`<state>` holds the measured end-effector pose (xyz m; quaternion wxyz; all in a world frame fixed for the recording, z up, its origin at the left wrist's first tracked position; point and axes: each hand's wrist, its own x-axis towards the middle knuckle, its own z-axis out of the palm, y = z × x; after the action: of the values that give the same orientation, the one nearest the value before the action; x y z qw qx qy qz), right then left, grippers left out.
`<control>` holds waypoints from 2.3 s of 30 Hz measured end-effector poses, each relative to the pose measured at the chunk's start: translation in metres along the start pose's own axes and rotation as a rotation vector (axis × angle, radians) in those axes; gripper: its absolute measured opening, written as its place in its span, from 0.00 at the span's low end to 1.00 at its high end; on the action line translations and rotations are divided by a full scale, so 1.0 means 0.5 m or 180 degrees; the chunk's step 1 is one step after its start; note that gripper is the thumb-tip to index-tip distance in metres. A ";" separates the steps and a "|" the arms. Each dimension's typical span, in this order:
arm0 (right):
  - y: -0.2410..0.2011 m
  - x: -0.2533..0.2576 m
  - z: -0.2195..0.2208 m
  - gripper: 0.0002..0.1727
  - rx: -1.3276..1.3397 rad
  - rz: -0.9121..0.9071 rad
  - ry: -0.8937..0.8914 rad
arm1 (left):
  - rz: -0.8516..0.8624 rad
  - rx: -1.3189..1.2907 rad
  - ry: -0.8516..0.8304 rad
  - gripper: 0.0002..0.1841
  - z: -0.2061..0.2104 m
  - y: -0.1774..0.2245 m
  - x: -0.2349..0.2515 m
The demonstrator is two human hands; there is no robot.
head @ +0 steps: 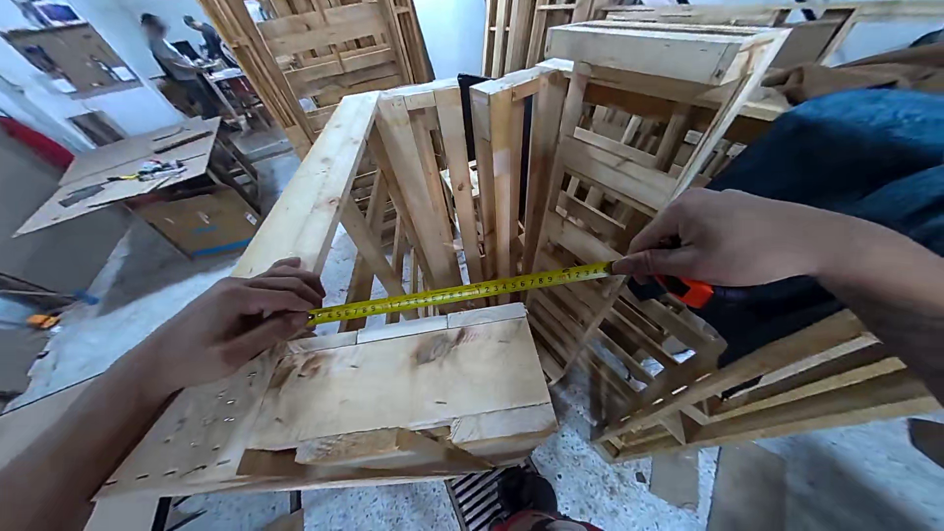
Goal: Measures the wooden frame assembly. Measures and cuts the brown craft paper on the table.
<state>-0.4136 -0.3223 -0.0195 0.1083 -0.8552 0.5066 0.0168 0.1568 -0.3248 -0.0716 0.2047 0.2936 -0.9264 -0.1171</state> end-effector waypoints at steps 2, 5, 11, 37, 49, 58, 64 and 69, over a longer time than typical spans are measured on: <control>-0.001 0.003 0.006 0.24 0.0009 -0.0050 0.0014 | -0.0025 -0.0039 -0.0015 0.18 0.000 -0.005 -0.004; -0.018 0.007 0.014 0.23 0.0154 -0.0111 0.0015 | -0.0039 -0.0029 -0.0002 0.17 -0.001 -0.007 -0.006; -0.098 0.026 0.032 0.28 0.0120 -0.0129 0.0159 | 0.0075 -0.0019 0.0065 0.19 0.000 -0.007 -0.005; -0.049 0.032 0.030 0.24 0.1152 -0.0351 -0.0424 | 0.0063 -0.0214 0.0063 0.17 -0.006 0.015 0.010; -0.035 0.004 0.028 0.26 0.1282 -0.0151 -0.0300 | 0.0058 -0.0241 0.0029 0.17 -0.007 -0.007 0.001; -0.036 0.004 0.027 0.26 0.1242 -0.0126 -0.0297 | -0.0008 -0.0215 0.0099 0.17 -0.005 0.020 0.010; -0.025 0.001 0.027 0.26 0.1221 -0.0116 -0.0254 | -0.0087 -0.0206 0.0152 0.16 -0.004 0.034 0.013; -0.003 -0.002 0.028 0.27 0.1143 -0.0053 -0.0147 | -0.0242 -0.0210 0.0233 0.15 -0.002 0.031 0.006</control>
<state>-0.4115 -0.3180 -0.0327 0.2710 -0.8257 0.4917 -0.0553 0.1471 -0.3143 -0.0645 0.2434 0.3257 -0.9021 -0.1445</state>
